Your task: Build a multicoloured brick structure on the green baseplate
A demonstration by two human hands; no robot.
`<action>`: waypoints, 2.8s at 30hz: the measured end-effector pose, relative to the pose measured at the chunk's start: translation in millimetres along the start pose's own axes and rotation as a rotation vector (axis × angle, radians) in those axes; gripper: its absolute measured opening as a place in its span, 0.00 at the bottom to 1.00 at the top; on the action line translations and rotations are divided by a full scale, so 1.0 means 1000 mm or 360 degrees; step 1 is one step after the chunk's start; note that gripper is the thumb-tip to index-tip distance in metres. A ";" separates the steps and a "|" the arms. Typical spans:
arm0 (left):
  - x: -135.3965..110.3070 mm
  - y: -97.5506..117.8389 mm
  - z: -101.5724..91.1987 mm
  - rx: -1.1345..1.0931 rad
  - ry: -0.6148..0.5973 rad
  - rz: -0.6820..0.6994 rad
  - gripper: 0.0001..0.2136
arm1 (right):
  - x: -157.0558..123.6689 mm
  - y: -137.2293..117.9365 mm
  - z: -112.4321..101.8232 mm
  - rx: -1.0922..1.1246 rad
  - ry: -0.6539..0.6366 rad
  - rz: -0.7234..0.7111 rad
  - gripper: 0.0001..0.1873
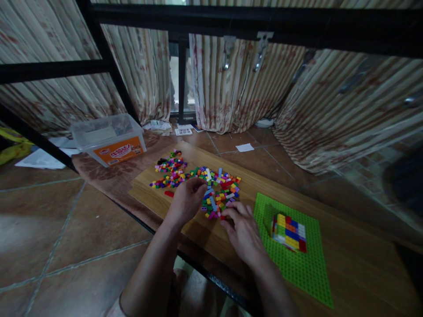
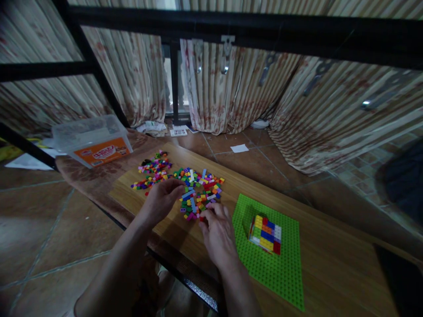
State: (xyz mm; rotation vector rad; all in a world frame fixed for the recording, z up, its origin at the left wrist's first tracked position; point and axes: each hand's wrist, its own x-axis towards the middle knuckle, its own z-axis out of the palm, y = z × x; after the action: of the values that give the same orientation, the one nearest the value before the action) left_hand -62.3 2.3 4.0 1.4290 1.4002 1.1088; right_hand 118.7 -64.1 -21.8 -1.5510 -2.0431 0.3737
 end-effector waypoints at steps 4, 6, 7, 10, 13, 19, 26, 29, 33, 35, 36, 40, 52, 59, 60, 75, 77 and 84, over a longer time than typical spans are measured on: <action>0.000 0.002 0.000 -0.0021 -0.0012 0.0014 0.09 | -0.001 -0.004 -0.006 0.0235 0.0055 0.0111 0.06; 0.000 0.003 0.001 0.0001 -0.0021 0.0031 0.10 | -0.002 0.000 -0.015 0.0467 0.0147 0.0244 0.06; 0.000 0.004 0.001 0.0011 -0.0025 0.0037 0.10 | -0.004 0.003 -0.021 0.0582 0.0231 0.0310 0.07; 0.000 0.006 0.002 0.0028 -0.0027 0.0029 0.10 | -0.011 0.023 -0.045 0.0786 0.0617 0.0503 0.10; 0.000 0.007 0.003 0.0059 -0.0026 0.0014 0.11 | -0.025 0.050 -0.074 0.0856 0.0937 0.0731 0.14; 0.001 0.005 0.007 0.0126 -0.0067 0.0032 0.13 | -0.055 0.094 -0.103 0.0510 0.0828 0.1010 0.17; 0.000 0.008 0.010 0.0223 -0.0137 0.0053 0.15 | -0.054 0.104 -0.097 0.0343 0.0515 0.1014 0.18; -0.001 0.010 0.011 0.0256 -0.0149 0.0037 0.16 | -0.049 0.105 -0.094 0.0332 0.0467 0.1005 0.18; -0.001 0.010 0.012 0.0265 -0.0161 0.0036 0.16 | -0.045 0.106 -0.092 0.0414 0.0412 0.0971 0.18; 0.000 0.009 0.012 0.0276 -0.0170 0.0032 0.16 | -0.045 0.107 -0.092 0.0415 0.0393 0.0953 0.18; 0.000 0.009 0.012 0.0281 -0.0168 0.0031 0.16 | -0.045 0.108 -0.092 0.0406 0.0385 0.0940 0.17; 0.001 0.007 0.010 0.0287 -0.0150 0.0054 0.16 | -0.048 0.110 -0.093 0.0411 0.0354 0.0886 0.18; 0.002 0.005 0.010 0.0252 -0.0118 0.0030 0.16 | -0.049 0.102 -0.101 0.0274 0.0516 0.0853 0.21; 0.001 0.004 0.009 0.0296 -0.0093 0.0038 0.15 | -0.045 0.106 -0.091 0.0282 0.0489 0.1018 0.24; 0.000 0.005 0.009 0.0298 -0.0090 0.0037 0.15 | -0.045 0.106 -0.090 0.0313 0.0482 0.1034 0.24; 0.000 0.004 0.010 0.0335 -0.0112 0.0095 0.14 | -0.041 0.101 -0.089 0.0605 0.0541 0.1212 0.21; 0.000 0.005 0.010 0.0339 -0.0108 0.0089 0.15 | -0.040 0.101 -0.089 0.0595 0.0529 0.1202 0.19; -0.001 0.007 0.010 0.0322 -0.0132 0.0079 0.14 | -0.040 0.101 -0.090 0.0617 0.0480 0.1179 0.19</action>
State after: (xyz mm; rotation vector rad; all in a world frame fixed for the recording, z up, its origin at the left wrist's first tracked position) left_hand -50.4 0.8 8.1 1.6422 1.4571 0.9478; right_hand 258.5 -81.5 -11.2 -1.9135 -1.0379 0.7059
